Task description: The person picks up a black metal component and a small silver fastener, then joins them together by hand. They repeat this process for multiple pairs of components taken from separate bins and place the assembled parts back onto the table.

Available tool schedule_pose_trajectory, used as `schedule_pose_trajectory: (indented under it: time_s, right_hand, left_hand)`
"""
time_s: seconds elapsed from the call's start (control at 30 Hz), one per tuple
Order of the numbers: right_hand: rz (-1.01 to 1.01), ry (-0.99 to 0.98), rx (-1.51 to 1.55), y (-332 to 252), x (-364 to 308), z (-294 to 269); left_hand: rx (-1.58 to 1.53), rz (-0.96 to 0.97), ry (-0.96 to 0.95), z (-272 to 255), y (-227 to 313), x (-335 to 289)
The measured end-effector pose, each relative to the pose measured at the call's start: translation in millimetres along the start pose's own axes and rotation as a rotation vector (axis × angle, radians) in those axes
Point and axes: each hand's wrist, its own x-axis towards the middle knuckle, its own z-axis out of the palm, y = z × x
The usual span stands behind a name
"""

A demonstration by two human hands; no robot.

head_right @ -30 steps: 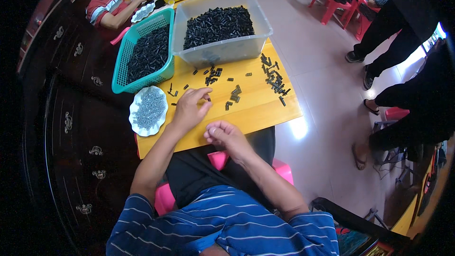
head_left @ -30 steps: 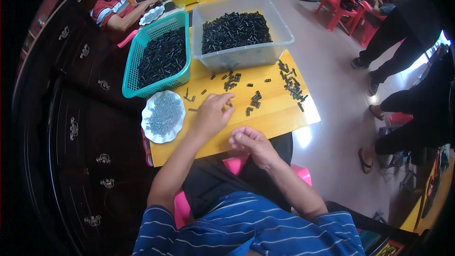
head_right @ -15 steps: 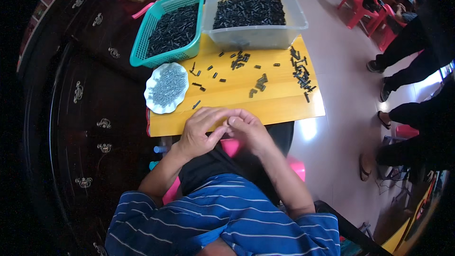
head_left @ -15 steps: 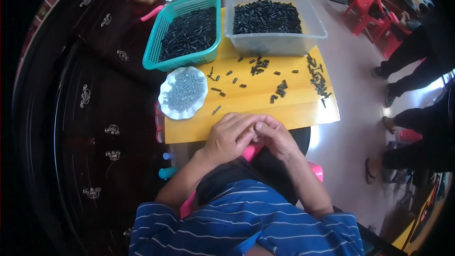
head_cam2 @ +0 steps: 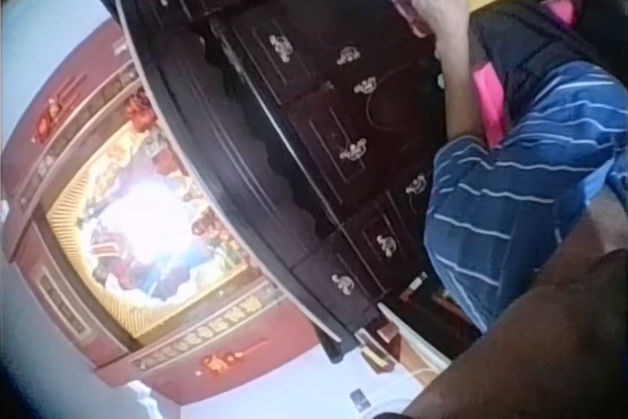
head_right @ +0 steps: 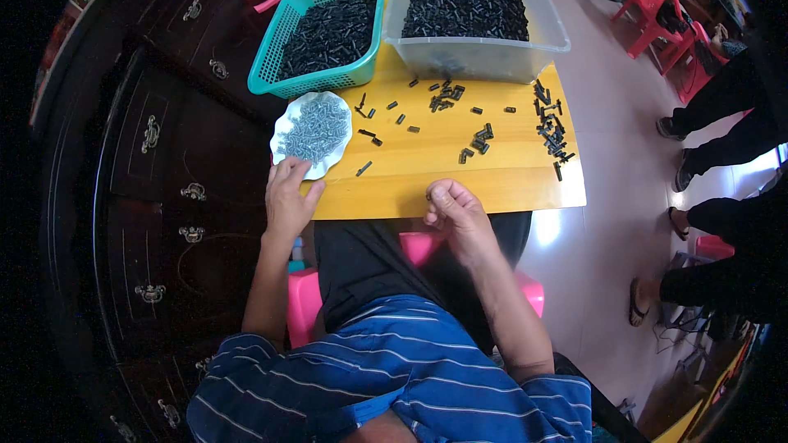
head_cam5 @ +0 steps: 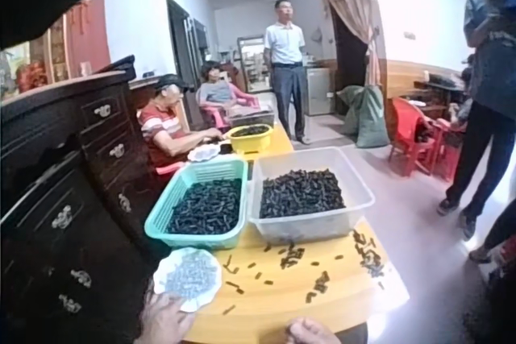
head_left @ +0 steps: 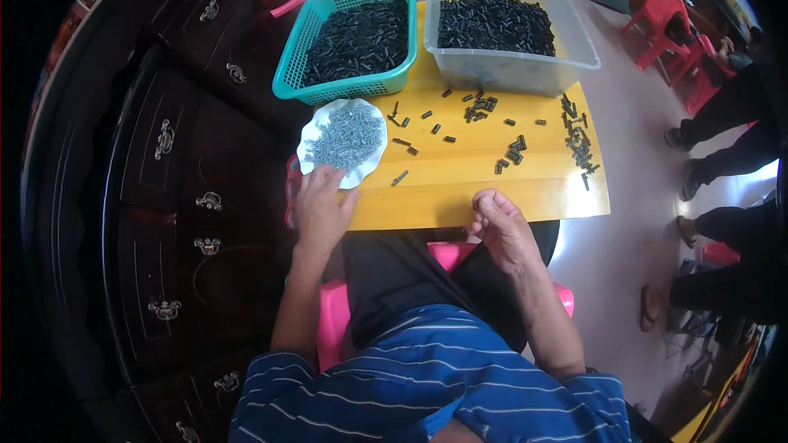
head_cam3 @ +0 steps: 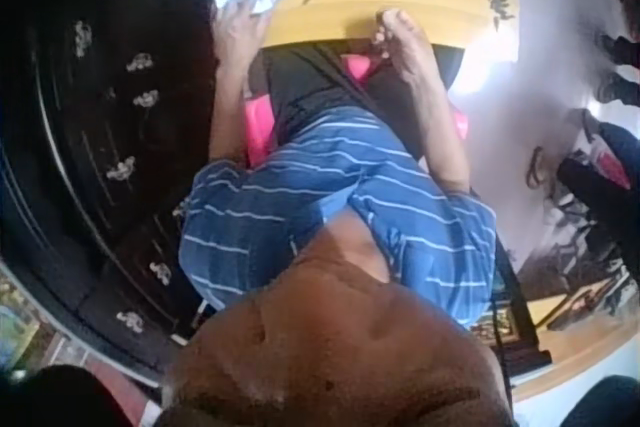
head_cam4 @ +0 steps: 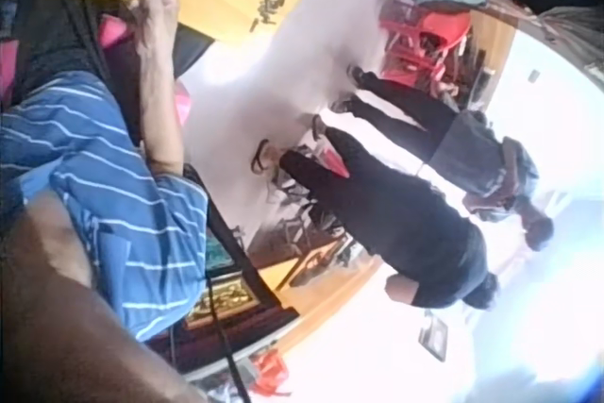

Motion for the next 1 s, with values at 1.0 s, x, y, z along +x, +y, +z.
schedule_pose_trajectory:
  time_s: [1.0]
  right_hand:
    - [0.034,-0.051,-0.028,-2.4,-3.5,2.0]
  left_hand:
    - [-0.417,0.047,0.120,5.8,45.2,8.0]
